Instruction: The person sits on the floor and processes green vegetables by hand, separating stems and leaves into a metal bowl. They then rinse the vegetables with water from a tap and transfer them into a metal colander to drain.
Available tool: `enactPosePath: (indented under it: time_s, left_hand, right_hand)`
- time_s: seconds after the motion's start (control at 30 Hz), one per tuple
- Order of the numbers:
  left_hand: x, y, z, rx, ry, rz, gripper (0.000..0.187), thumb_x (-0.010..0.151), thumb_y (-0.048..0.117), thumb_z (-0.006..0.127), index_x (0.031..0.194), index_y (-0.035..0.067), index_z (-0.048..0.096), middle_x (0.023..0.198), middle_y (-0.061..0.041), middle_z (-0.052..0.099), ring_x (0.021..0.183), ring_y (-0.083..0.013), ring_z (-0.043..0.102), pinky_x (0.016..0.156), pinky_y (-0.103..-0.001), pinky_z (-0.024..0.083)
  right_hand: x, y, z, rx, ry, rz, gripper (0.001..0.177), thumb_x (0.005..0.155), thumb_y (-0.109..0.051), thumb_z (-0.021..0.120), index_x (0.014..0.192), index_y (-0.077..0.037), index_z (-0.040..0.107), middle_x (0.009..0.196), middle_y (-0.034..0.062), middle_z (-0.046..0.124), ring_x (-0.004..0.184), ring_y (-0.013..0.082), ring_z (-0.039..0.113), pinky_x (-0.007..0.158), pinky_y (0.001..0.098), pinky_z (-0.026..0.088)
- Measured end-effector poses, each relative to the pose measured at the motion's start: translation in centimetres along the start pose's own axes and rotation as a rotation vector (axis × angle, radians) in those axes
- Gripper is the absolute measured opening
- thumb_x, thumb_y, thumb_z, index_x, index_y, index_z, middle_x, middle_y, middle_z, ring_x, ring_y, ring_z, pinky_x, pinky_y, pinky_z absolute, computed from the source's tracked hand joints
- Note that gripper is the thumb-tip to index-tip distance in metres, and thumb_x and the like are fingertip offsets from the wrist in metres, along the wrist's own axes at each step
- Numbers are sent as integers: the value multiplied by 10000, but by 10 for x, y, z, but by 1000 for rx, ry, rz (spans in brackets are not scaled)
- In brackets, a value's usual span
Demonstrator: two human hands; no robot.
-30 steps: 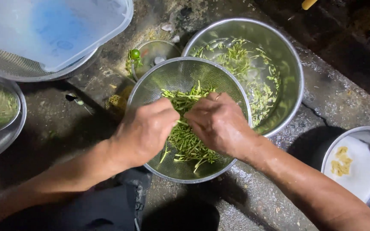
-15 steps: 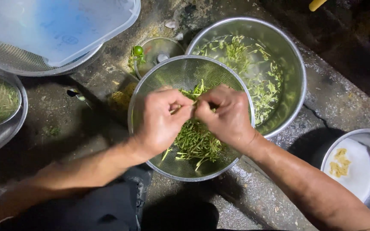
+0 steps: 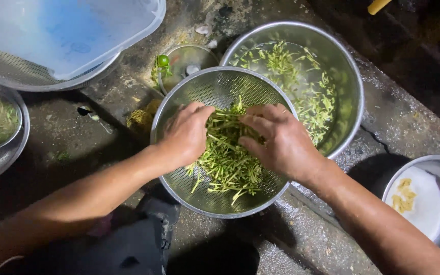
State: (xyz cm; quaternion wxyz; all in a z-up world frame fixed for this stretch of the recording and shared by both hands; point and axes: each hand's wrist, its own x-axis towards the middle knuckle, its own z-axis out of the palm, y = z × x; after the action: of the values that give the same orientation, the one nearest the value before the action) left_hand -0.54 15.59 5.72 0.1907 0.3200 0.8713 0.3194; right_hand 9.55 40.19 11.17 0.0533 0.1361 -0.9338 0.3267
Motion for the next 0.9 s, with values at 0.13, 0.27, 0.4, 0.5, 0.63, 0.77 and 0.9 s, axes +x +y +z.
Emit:
enactPosePath:
  time_s: [0.13, 0.27, 0.4, 0.5, 0.63, 0.77, 0.9]
  left_hand:
    - [11, -29, 18, 120, -104, -100, 518, 966, 55, 768, 1483, 88, 744, 1232, -197, 745, 1193, -441, 781, 988, -582, 659]
    - [24, -63, 25, -332, -55, -282, 420, 965, 93, 775, 1346, 239, 878, 1039, -95, 870, 932, -261, 856, 797, -374, 669]
    - [14, -18, -24, -399, -26, -278, 393, 961, 6, 769, 1324, 119, 870, 1057, -195, 887, 889, -259, 872, 752, -377, 685]
    - [9, 0, -46, -646, -20, -237, 500, 966, -154, 688, 1434, -11, 792, 1024, -277, 821, 829, -274, 826, 682, -341, 716]
    - [3, 24, -62, -680, -69, -225, 633, 969, -157, 676, 1586, -17, 658, 1096, -304, 814, 946, -340, 865, 760, -393, 757]
    - [-5, 38, -48, -774, -140, -204, 645, 940, -200, 679, 1559, -21, 656, 1104, -279, 772, 966, -330, 870, 827, -410, 777]
    - [-5, 30, -27, -798, -75, -173, 473, 936, -175, 739, 1394, -59, 744, 997, -220, 761, 890, -279, 861, 737, -365, 771]
  right_hand:
    - [-6, -3, 3, -173, -142, -41, 309, 955, -133, 884, 1221, 22, 867, 1153, 271, 847, 1076, 440, 833, 906, 486, 701]
    - [-4, -8, -2, -36, -167, -6, 247, 985, -49, 817, 1193, 77, 857, 1081, 304, 834, 1037, 435, 857, 768, 440, 746]
    - [-1, -2, -3, -22, -166, 48, 244, 963, -22, 823, 1182, 76, 864, 1047, 290, 838, 974, 420, 869, 670, 418, 747]
    - [-7, 13, 6, -183, 20, -139, 329, 917, -160, 905, 1215, -22, 875, 1161, 197, 824, 1041, 385, 810, 784, 484, 645]
    - [-2, -3, 6, -227, 88, -171, 350, 966, -305, 919, 1263, -125, 877, 1189, 126, 797, 1076, 328, 720, 891, 442, 556]
    - [2, -4, 22, -258, 121, -218, 183, 1055, -305, 861, 1136, -147, 906, 1037, 77, 837, 983, 263, 742, 872, 396, 519]
    - [8, -15, 30, -214, 212, -353, 110, 1035, -198, 820, 994, -105, 862, 971, 94, 799, 892, 293, 710, 868, 444, 529]
